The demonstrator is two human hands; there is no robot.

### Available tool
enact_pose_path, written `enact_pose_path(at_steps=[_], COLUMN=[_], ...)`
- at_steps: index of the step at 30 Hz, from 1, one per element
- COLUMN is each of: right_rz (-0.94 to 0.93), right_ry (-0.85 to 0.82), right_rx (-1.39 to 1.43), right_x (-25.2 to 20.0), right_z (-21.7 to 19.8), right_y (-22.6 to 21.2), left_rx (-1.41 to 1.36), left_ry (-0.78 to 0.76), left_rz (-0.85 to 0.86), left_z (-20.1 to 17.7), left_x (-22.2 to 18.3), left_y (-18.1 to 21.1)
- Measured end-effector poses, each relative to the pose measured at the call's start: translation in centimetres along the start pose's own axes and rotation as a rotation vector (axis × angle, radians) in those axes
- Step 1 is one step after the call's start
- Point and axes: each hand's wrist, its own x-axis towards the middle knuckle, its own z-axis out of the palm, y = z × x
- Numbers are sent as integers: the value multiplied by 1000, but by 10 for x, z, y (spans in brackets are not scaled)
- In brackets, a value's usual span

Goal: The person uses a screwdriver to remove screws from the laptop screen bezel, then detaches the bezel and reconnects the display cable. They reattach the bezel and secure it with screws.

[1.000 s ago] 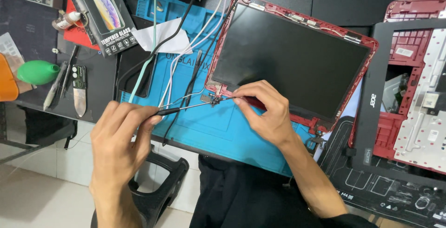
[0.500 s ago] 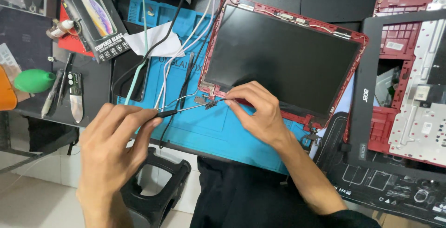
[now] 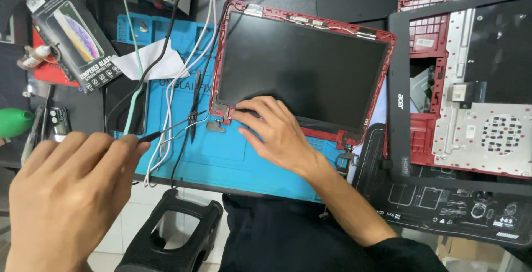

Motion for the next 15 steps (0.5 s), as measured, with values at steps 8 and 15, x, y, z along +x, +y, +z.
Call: enact_pose_path(at_steps=[8, 15], right_rz=[-105, -79], right_ry=[-55, -59], right_rx=[-153, -177], right_x=[-1, 2], right_z=[7, 7], right_y=[0, -5], left_rx=[-75, -118], left_ry=[-16, -30], left_rz=[5, 63], left_z=[3, 8], left_x=[5, 7], left_y=[3, -1])
